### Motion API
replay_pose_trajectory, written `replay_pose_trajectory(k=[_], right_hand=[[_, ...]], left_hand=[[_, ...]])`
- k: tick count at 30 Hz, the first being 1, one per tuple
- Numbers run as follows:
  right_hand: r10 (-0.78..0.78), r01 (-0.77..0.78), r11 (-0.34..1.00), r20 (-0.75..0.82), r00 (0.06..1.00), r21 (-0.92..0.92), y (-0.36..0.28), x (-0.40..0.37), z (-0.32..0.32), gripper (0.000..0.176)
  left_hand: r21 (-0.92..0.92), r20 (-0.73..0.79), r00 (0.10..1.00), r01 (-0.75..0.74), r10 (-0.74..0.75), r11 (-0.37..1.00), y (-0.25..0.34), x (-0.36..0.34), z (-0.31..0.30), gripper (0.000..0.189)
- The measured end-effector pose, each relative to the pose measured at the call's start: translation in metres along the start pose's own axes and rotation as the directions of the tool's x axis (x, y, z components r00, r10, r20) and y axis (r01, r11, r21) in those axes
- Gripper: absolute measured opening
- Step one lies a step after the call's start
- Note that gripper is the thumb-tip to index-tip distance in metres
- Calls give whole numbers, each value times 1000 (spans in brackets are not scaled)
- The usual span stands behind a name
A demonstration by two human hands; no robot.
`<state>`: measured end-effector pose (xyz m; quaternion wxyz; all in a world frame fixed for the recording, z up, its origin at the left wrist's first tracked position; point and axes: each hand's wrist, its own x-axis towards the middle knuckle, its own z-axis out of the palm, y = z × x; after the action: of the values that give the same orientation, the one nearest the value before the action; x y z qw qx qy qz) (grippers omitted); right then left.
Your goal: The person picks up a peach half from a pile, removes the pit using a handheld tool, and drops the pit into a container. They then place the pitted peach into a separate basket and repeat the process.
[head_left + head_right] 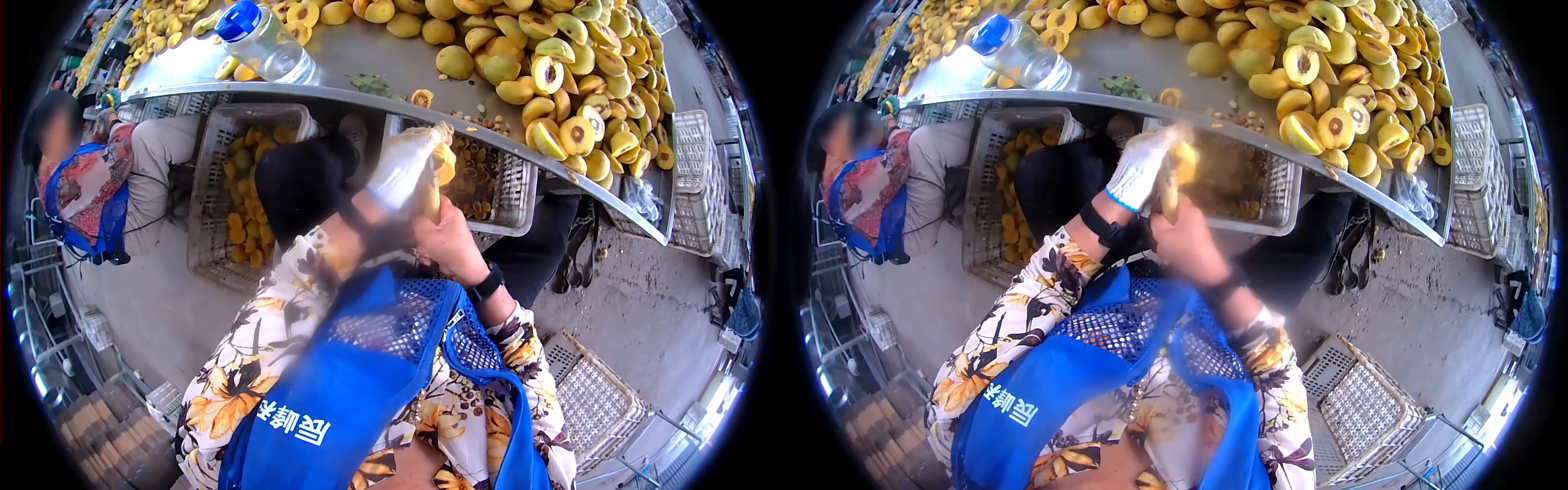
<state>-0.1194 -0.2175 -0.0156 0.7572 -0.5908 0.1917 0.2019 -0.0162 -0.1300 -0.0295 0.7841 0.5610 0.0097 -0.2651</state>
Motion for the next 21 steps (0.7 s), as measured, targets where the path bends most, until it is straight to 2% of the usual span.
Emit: replay_pose_trajectory(k=[3,6,7,9,11,12,13,14,15,16,17,18,19,20,21], right_hand=[[118,-144,954,111,987,263,-9,-7,0,15],[61,-225,848,334,941,479,-5,-4,-14,11],[47,-243,832,372,927,499,-4,-1,-17,11],[11,-277,796,445,895,539,1,7,-25,12],[-160,-238,745,513,844,623,10,8,-33,14],[-242,-225,716,537,808,661,12,6,-38,15],[-149,-229,757,502,852,612,7,4,-44,14],[-52,-93,934,388,920,345,6,5,-46,15],[0,-5,1000,235,972,20,8,7,-44,17],[-1,21,948,64,998,-318,12,10,-45,19],[-146,102,782,-21,989,-615,41,24,-57,28],[-121,65,798,-53,991,-599,41,23,-59,30],[-95,30,814,-83,992,-581,42,23,-60,32],[-66,-7,827,-110,992,-562,42,23,-60,34],[-88,-7,826,-142,986,-563,42,22,-60,34]], left_hand=[[-284,117,991,94,-63,954,-18,7,-7,27],[-110,59,998,43,-37,993,2,2,4,28],[-284,-8,1000,20,-24,959,-8,6,2,24],[-288,-73,997,-32,12,957,-23,24,-13,27],[-621,-136,941,162,-309,767,19,16,-17,35],[-568,-116,971,109,-210,816,25,22,-51,34],[-502,-124,984,52,-131,863,43,16,-81,34],[-435,-177,984,-47,-34,899,66,-1,-92,33],[-106,-377,910,-231,176,967,77,-1,-115,35],[549,-511,703,-176,495,817,88,-7,-123,40],[892,-447,719,308,532,332,119,-22,-125,45],[946,-292,680,310,673,98,120,-20,-141,45],[922,-125,609,363,783,-136,120,-19,-157,46],[929,-173,630,359,757,-86,135,-24,-135,44],[962,-269,687,231,676,147,135,-24,-104,44]])
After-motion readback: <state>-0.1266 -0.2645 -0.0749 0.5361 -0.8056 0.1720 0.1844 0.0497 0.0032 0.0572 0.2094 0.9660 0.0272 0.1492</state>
